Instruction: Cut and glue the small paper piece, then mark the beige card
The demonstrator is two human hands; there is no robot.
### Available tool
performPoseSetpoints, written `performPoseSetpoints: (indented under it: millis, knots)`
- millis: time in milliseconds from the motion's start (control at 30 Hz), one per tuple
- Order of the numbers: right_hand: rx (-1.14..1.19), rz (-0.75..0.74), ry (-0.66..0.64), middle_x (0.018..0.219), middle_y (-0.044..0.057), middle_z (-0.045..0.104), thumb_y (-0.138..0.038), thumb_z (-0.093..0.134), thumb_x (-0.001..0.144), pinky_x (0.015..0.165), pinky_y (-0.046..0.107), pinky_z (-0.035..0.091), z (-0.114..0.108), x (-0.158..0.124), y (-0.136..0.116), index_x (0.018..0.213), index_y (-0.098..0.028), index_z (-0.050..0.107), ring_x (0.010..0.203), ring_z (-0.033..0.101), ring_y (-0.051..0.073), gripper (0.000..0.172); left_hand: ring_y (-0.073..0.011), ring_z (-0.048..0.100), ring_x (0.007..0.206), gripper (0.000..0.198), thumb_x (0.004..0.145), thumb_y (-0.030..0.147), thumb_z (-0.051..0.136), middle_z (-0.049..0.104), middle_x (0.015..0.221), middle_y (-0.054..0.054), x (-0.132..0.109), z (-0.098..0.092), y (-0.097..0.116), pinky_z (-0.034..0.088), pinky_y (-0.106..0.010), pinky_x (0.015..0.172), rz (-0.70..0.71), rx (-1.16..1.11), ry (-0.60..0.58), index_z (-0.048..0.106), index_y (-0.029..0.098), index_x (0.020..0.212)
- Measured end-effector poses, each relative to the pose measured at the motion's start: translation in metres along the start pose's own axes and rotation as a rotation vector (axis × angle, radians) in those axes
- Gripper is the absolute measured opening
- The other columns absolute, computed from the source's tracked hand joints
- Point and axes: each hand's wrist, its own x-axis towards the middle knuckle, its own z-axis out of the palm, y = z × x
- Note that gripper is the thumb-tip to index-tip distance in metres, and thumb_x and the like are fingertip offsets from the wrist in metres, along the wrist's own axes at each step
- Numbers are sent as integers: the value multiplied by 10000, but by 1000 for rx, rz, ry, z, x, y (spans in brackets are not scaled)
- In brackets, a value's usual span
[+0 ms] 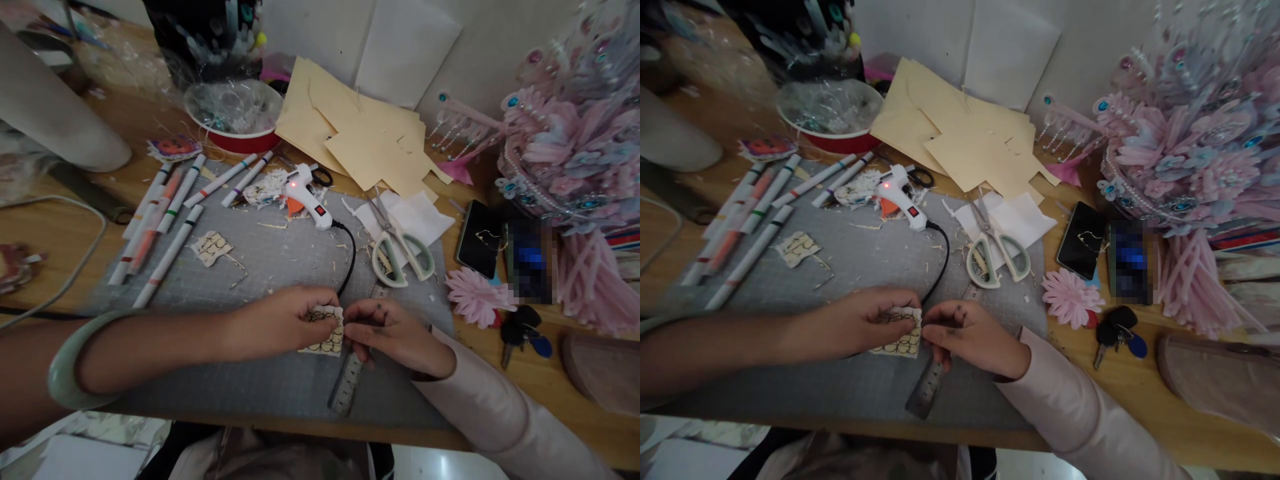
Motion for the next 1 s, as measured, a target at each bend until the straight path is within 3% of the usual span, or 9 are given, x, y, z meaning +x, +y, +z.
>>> performPoseSetpoints:
  millis: [1000]
  knots:
    - [127, 41, -5, 573, -38, 550, -446, 674, 657, 388, 159, 417, 2, 2, 0, 719, -134, 547, 413, 487, 43, 342, -75, 331, 531, 212, 831, 364, 429, 361, 587, 65, 0, 1, -2, 252, -172, 454, 38, -13, -2, 481, 170, 764]
